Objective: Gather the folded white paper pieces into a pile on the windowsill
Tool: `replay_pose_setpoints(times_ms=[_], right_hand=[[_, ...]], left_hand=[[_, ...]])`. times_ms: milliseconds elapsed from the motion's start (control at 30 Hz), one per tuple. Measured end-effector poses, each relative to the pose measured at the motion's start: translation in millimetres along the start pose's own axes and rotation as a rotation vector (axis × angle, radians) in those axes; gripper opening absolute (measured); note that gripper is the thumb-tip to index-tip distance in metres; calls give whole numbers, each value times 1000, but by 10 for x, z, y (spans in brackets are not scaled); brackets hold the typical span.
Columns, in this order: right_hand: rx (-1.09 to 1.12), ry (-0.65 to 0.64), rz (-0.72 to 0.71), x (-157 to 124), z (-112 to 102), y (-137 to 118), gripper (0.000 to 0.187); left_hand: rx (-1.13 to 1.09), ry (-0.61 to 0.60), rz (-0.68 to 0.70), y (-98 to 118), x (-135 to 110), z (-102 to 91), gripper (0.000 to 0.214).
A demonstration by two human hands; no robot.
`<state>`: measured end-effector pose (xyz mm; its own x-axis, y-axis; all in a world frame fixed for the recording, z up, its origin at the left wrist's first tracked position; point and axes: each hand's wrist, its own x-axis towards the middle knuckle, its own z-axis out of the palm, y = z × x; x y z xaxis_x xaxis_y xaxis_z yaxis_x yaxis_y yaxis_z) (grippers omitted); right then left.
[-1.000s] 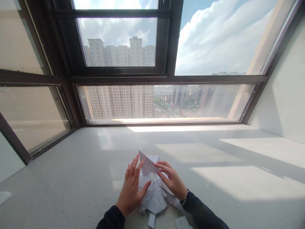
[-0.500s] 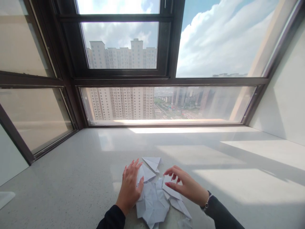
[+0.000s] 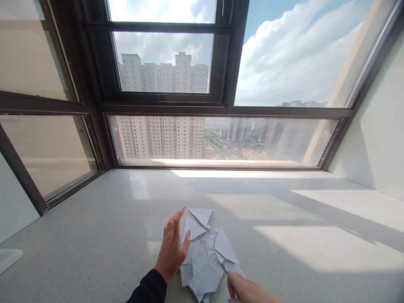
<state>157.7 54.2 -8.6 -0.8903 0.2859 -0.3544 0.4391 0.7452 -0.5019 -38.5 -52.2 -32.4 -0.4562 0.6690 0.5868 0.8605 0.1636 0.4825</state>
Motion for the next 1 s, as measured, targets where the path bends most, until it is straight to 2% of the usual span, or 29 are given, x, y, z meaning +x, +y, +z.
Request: replay_pose_setpoints(times_ms=[100, 200, 300, 367, 433, 500, 567, 633, 767, 867, 933, 1000], right_hand=[[34, 158, -97, 44, -162, -233, 25], [40, 381, -126, 205, -291, -269, 27], [27, 615, -106, 447, -380, -92, 21], [42, 715, -110, 601, -401, 99, 20], [50, 791, -81, 720, -380, 290, 19], [38, 833, -5, 799, -326, 432, 17], [53, 821, 34, 846, -261, 496, 18], [121, 769, -1, 868, -213, 487, 23], [305, 628, -132, 860, -207, 406, 31], [334, 730, -127, 835, -255, 417, 33], [340, 817, -101, 828, -280, 450, 34], [347, 838, -95, 833, -281, 472, 34]], left_hand=[[-10, 16, 2, -37, 0, 14, 57], [-32, 28, -6, -68, 10, 16, 58], [-42, 45, -17, -40, 22, -34, 58], [-21, 29, -11, 43, 7, -75, 57], [33, -37, 43, 180, -46, -77, 54], [106, -145, 197, 349, -135, -5, 49], [165, -238, 366, 511, -238, 136, 56], [192, -314, 398, 632, -318, 305, 68], [192, -421, 280, 675, -334, 518, 85], [186, -469, 155, 572, -253, 478, 79], [193, -482, 101, 478, -194, 383, 67], [209, -475, 66, 376, -144, 269, 61]])
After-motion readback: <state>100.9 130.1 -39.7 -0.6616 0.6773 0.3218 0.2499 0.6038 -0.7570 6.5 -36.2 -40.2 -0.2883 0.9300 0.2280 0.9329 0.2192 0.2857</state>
